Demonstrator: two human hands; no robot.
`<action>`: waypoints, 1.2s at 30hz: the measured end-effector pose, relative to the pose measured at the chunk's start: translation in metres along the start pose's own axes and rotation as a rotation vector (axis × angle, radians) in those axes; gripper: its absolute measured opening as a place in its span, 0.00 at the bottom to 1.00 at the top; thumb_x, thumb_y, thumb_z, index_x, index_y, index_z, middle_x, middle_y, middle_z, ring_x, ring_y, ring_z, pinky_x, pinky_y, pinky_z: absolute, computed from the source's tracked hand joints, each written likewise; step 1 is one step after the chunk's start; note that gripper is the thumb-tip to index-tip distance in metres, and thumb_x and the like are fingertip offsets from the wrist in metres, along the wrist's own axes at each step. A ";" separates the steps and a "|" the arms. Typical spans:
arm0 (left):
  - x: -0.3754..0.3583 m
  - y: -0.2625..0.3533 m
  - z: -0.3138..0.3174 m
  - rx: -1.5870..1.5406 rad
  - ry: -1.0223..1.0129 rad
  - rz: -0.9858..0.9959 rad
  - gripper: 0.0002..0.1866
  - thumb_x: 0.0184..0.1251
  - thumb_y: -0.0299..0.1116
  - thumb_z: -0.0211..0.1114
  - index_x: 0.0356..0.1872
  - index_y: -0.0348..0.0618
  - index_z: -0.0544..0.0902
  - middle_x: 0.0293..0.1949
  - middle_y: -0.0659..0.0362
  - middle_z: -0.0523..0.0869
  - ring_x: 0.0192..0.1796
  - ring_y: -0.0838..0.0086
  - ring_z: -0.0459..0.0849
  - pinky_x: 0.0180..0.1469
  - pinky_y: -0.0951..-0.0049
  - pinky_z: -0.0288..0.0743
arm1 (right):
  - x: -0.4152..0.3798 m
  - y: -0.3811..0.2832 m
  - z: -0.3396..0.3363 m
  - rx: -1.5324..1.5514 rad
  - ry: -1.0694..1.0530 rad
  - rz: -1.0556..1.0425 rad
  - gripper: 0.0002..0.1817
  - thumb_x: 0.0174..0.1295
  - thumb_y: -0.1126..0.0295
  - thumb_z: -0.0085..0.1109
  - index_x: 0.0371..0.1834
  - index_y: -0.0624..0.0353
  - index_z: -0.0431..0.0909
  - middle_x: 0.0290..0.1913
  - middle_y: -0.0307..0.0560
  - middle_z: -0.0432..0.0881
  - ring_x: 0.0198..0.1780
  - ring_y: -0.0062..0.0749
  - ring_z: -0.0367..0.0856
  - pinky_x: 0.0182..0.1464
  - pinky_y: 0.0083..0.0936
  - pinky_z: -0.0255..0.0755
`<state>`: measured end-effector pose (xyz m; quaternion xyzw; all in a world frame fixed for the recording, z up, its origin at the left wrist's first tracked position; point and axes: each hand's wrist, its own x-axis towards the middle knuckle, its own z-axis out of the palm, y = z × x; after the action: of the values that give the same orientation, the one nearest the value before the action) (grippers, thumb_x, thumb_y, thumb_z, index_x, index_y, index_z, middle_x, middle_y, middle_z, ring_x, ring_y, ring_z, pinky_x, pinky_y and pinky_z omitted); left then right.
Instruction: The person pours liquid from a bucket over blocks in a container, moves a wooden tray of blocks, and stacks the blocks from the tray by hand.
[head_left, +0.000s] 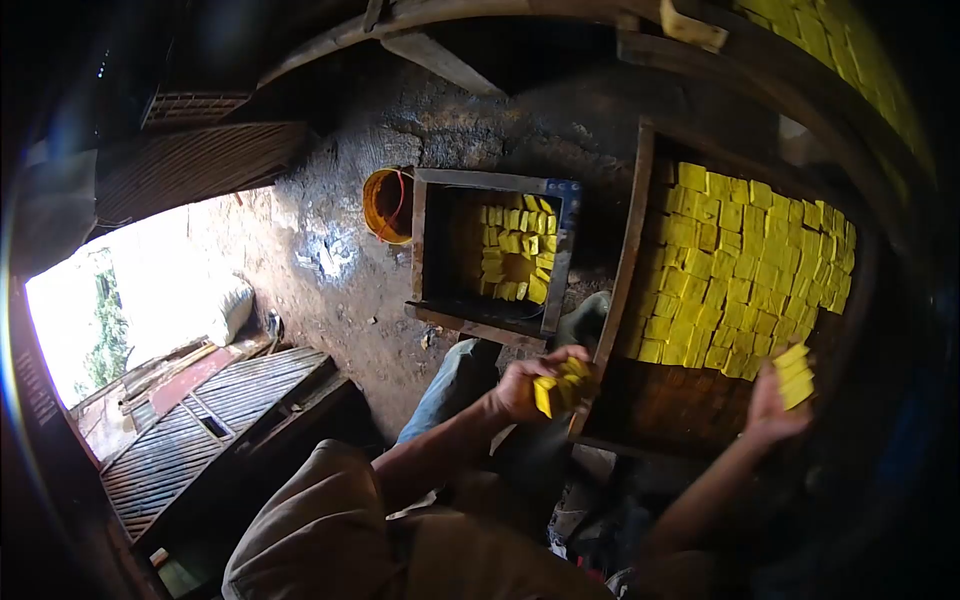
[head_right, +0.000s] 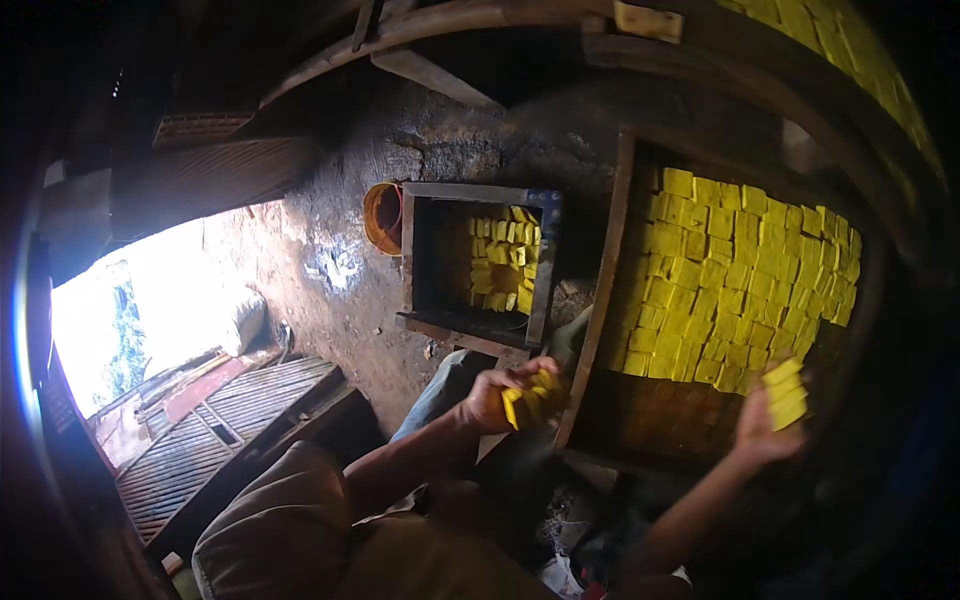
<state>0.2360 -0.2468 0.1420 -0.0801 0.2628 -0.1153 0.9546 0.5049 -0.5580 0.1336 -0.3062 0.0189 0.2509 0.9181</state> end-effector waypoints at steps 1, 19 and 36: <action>-0.016 0.010 -0.010 0.014 0.052 0.057 0.25 0.55 0.36 0.59 0.56 0.47 0.73 0.54 0.48 0.77 0.56 0.53 0.78 0.55 0.51 0.74 | -0.015 0.042 0.036 0.066 0.026 0.058 0.39 0.46 0.56 0.66 0.65 0.55 0.65 0.67 0.57 0.65 0.65 0.50 0.67 0.64 0.49 0.64; -0.207 0.130 -0.115 -0.149 0.195 0.504 0.24 0.46 0.38 0.63 0.49 0.50 0.73 0.51 0.53 0.76 0.57 0.55 0.74 0.54 0.51 0.73 | 0.030 0.459 0.081 -1.787 -0.938 0.760 0.27 0.39 0.74 0.67 0.48 0.51 0.74 0.48 0.50 0.73 0.53 0.49 0.76 0.52 0.39 0.73; -0.240 0.156 -0.147 -0.256 0.153 0.502 0.25 0.48 0.38 0.64 0.51 0.48 0.74 0.52 0.49 0.75 0.58 0.52 0.74 0.55 0.48 0.76 | -0.011 0.505 0.063 -1.970 -0.738 0.235 0.34 0.42 0.88 0.57 0.59 0.55 0.68 0.64 0.63 0.65 0.63 0.63 0.67 0.63 0.44 0.68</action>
<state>-0.0130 -0.0477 0.0998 -0.1233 0.3579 0.1529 0.9129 0.2491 -0.1799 -0.0921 -0.8167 -0.4437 0.3203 0.1830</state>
